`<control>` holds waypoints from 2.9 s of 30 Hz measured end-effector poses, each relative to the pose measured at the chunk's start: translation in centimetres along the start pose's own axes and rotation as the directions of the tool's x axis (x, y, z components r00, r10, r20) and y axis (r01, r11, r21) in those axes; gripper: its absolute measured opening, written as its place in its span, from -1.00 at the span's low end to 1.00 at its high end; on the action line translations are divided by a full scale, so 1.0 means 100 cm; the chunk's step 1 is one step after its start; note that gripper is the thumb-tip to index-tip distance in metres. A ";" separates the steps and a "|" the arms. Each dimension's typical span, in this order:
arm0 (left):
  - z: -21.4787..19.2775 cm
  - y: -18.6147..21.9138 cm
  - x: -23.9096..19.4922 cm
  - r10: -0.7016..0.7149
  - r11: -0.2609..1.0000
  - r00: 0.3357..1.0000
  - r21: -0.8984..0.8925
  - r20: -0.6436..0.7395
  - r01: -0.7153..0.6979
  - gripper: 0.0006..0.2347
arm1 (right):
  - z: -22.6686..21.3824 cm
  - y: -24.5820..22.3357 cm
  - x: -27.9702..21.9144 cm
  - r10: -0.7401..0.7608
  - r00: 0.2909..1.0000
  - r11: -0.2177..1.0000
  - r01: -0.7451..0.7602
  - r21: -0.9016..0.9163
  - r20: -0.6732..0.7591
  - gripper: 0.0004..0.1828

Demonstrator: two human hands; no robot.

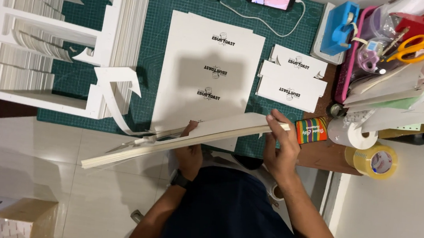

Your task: Folding flat cardboard sheets into box components and organizing them in a storage rack.

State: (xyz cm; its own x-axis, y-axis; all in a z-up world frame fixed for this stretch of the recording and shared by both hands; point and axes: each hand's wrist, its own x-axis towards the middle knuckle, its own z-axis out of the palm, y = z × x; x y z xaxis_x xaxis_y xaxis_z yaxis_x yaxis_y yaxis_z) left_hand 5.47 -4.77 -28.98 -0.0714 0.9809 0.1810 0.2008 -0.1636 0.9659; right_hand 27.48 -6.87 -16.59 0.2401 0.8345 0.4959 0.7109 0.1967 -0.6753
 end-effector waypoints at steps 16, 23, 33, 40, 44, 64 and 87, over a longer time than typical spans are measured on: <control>-0.012 -0.029 0.004 0.046 0.991 0.995 -0.133 0.093 -0.034 -0.69 | -0.027 -0.043 0.060 -0.163 0.848 0.833 0.392 -0.391 0.504 -0.27; -0.018 -0.021 0.013 0.075 0.996 0.992 0.036 0.104 -0.079 -0.81 | -0.007 -0.033 0.080 -0.260 0.678 0.732 0.602 -0.318 0.687 -0.71; -0.024 -0.009 0.015 0.031 0.998 0.998 0.044 0.051 -0.033 -0.82 | -0.008 -0.023 0.078 -0.175 0.577 0.785 0.571 -0.241 0.798 -0.68; -0.102 0.006 -0.062 -0.535 0.838 0.815 0.265 0.221 0.477 -0.57 | -0.004 -0.018 0.072 -0.155 0.604 0.749 0.588 -0.306 0.782 -0.64; -0.180 -0.062 -0.098 -0.598 0.786 0.801 0.171 -0.034 0.594 -0.78 | -0.004 -0.017 0.070 -0.185 0.602 0.752 0.595 -0.282 0.776 -0.67; -0.186 -0.130 0.048 -0.660 0.577 0.750 -0.611 0.042 0.542 -0.71 | -0.010 -0.033 0.079 -0.089 0.577 0.707 0.611 -0.357 0.812 -0.73; -0.173 -0.076 -0.028 -0.118 0.920 0.991 0.369 -0.066 0.134 -0.50 | -0.010 -0.018 0.063 -0.106 0.598 0.668 0.635 -0.389 0.795 -0.79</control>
State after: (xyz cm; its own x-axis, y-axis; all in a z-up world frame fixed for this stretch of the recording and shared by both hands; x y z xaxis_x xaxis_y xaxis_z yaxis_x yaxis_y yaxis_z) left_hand -12.79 -8.09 -33.57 -0.1587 0.9843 0.0776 0.5358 0.0199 0.8441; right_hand 28.30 -2.48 -11.70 -0.4569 0.8871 -0.0660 0.8841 0.4611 0.0763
